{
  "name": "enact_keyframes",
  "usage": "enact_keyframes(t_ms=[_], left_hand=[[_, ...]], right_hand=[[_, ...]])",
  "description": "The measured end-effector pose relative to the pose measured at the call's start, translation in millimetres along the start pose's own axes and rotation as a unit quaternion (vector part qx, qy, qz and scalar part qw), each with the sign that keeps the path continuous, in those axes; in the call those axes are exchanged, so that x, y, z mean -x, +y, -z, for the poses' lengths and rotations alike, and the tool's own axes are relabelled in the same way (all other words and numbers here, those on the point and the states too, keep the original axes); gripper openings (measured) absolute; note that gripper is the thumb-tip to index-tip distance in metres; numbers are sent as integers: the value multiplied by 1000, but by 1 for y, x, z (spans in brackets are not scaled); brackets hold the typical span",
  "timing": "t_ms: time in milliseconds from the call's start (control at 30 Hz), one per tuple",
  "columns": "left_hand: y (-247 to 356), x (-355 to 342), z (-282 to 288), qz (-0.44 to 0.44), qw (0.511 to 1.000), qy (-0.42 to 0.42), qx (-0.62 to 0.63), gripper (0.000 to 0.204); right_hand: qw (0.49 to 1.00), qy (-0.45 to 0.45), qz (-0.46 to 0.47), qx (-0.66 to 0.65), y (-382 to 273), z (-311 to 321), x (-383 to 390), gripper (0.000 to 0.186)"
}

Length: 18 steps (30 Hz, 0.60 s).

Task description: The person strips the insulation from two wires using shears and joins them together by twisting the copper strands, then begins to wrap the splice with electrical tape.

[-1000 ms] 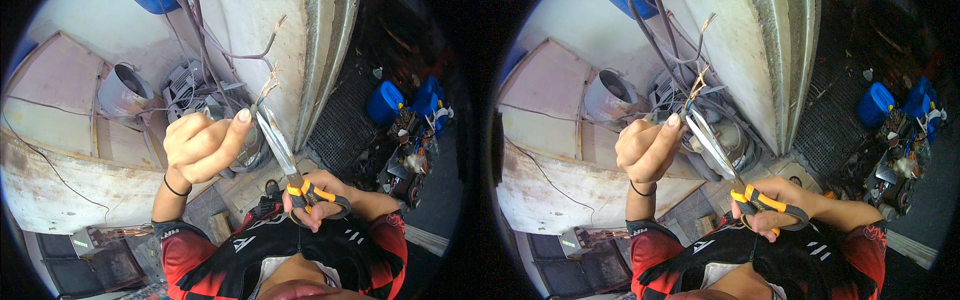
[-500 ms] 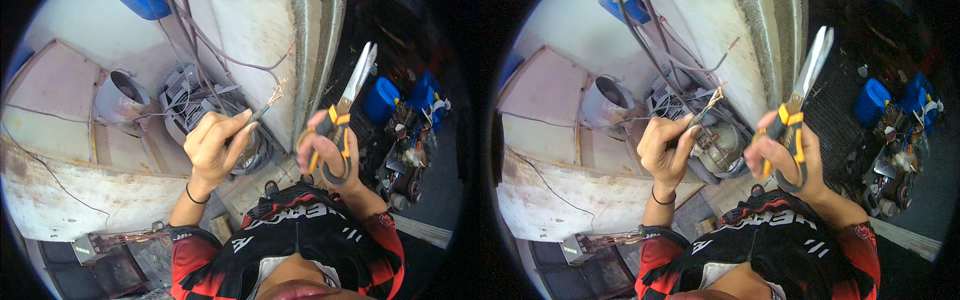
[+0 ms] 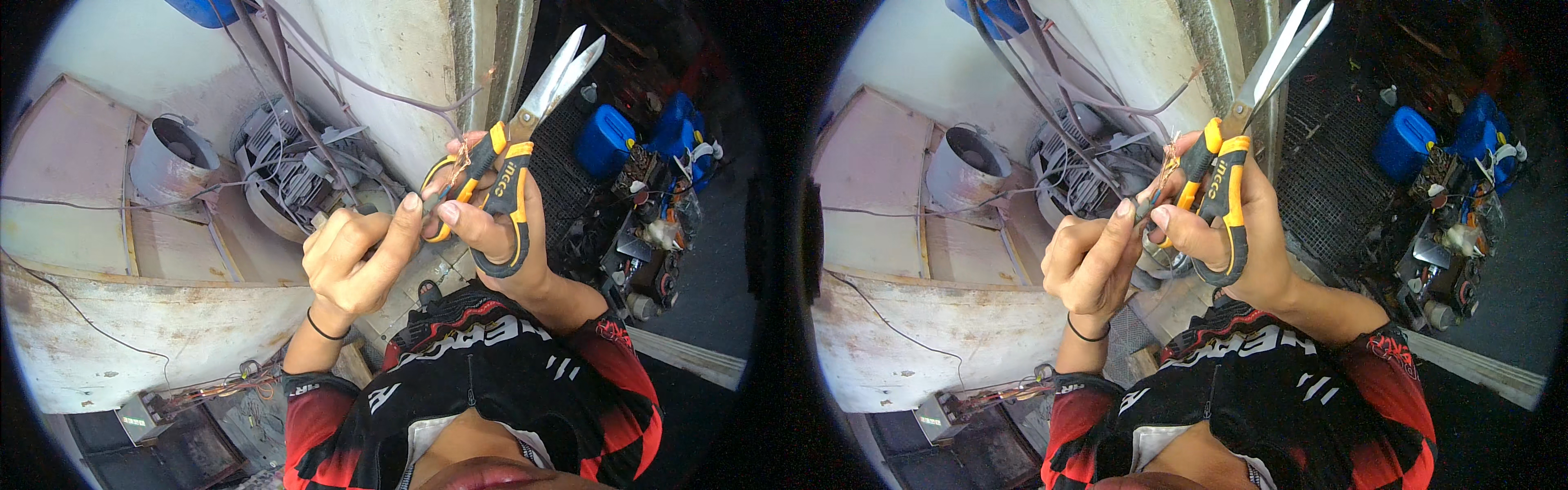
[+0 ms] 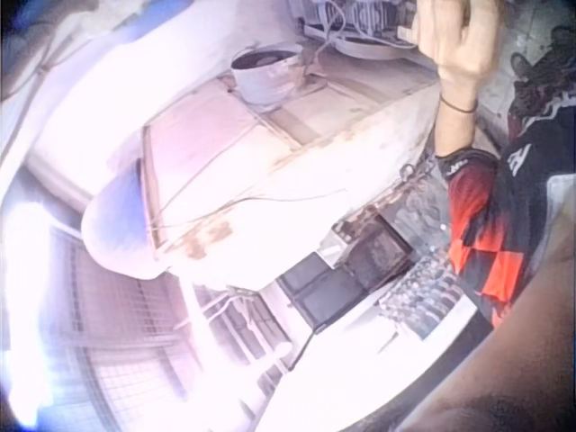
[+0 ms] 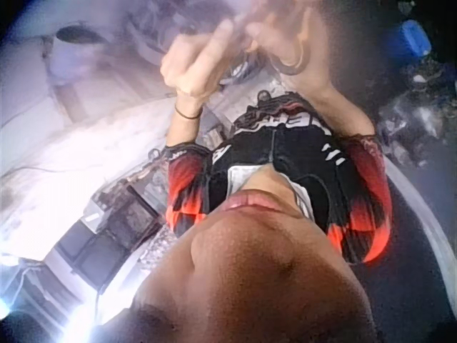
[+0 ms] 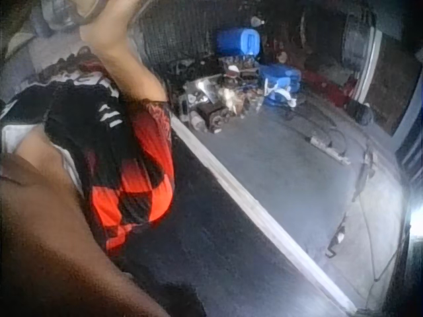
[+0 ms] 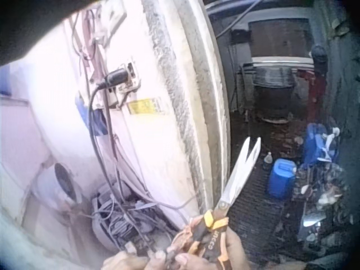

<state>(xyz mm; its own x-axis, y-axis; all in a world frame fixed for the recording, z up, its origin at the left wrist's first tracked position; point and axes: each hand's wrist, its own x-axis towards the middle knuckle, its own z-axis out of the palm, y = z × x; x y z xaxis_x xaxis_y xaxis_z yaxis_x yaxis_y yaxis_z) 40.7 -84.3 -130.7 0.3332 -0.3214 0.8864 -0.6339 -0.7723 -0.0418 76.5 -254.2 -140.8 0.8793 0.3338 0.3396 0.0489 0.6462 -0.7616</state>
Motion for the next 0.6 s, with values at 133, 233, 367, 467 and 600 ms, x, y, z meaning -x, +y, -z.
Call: enact_keyframes(t_ms=[133,233,367,467,600], left_hand=[[-1,-2,5,-22,999,-29,-13,43],[-1,-5,4,-28,999,-19,-17,43],[-2,-4,1,-34,999,-19,-14,43],[-3,-5,1,-41,999,-28,-14,42],[-6,-5,0,-69,997,-11,-20,41]], right_hand=[[998,10,29,55,10,5,-1,55],[999,36,23,-13,5,-4,-1,54],[999,25,6,-23,3,-2,1,52],[999,28,8,-23,4,-2,0,53],[999,26,2,-27,6,-8,-2,53]])
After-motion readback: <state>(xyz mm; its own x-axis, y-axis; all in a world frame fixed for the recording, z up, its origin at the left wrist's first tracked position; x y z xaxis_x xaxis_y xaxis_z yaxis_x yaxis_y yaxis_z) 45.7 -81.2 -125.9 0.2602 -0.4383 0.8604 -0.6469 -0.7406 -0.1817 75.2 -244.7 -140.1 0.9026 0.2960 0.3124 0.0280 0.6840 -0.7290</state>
